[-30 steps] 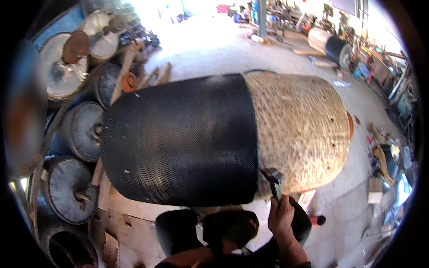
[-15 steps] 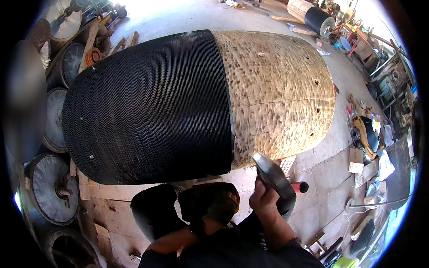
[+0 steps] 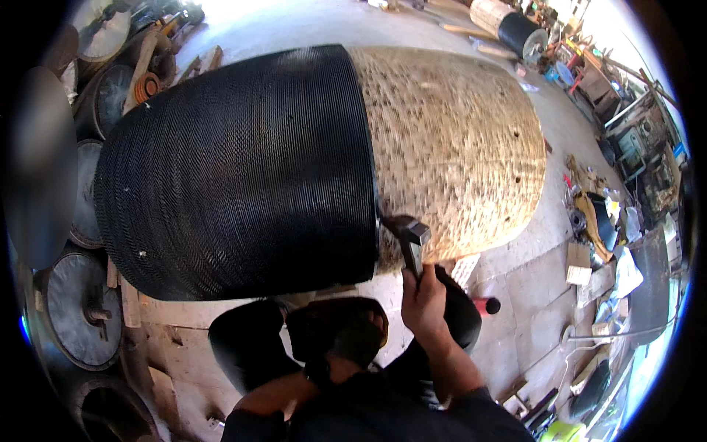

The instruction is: The person hammers small pins into the edge of a large drum covered in woven black material and wood. They use a hammer in their right hand while their left hand, wearing a fingerless glove, holds the pins against the drum surface.

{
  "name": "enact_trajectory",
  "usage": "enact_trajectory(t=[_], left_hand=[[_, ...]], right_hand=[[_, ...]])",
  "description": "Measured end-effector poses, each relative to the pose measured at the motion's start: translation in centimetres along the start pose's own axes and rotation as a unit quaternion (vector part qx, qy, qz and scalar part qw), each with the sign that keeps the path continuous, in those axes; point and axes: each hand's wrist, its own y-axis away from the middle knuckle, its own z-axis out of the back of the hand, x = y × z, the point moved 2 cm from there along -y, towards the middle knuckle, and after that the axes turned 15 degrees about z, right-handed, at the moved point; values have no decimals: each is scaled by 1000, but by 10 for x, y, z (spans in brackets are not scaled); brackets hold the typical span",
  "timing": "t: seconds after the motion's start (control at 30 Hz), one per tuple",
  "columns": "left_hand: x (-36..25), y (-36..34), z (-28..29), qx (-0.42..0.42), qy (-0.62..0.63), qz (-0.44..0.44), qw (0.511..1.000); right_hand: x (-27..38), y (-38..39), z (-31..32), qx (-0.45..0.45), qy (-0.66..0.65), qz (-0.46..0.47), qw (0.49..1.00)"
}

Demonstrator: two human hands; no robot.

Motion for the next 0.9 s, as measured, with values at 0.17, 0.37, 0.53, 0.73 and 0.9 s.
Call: enact_trajectory(t=[0.17,0.37,0.53,0.73,0.9], left_hand=[[0,1,9,-17,10,1,1000],[1,-19,43,-76,77,26,994],[15,-59,114,-263,122,-62,955],[44,-115,167,-456,-1,-126,881],[63,-141,175,-495,-83,-111,858]], right_hand=[[12,37,19,-201,-144,180,952],[4,4,-2,9,86,21,996],[34,28,30,-130,-26,152,979],[10,8,8,-25,74,84,993],[27,28,26,-67,-43,50,996]])
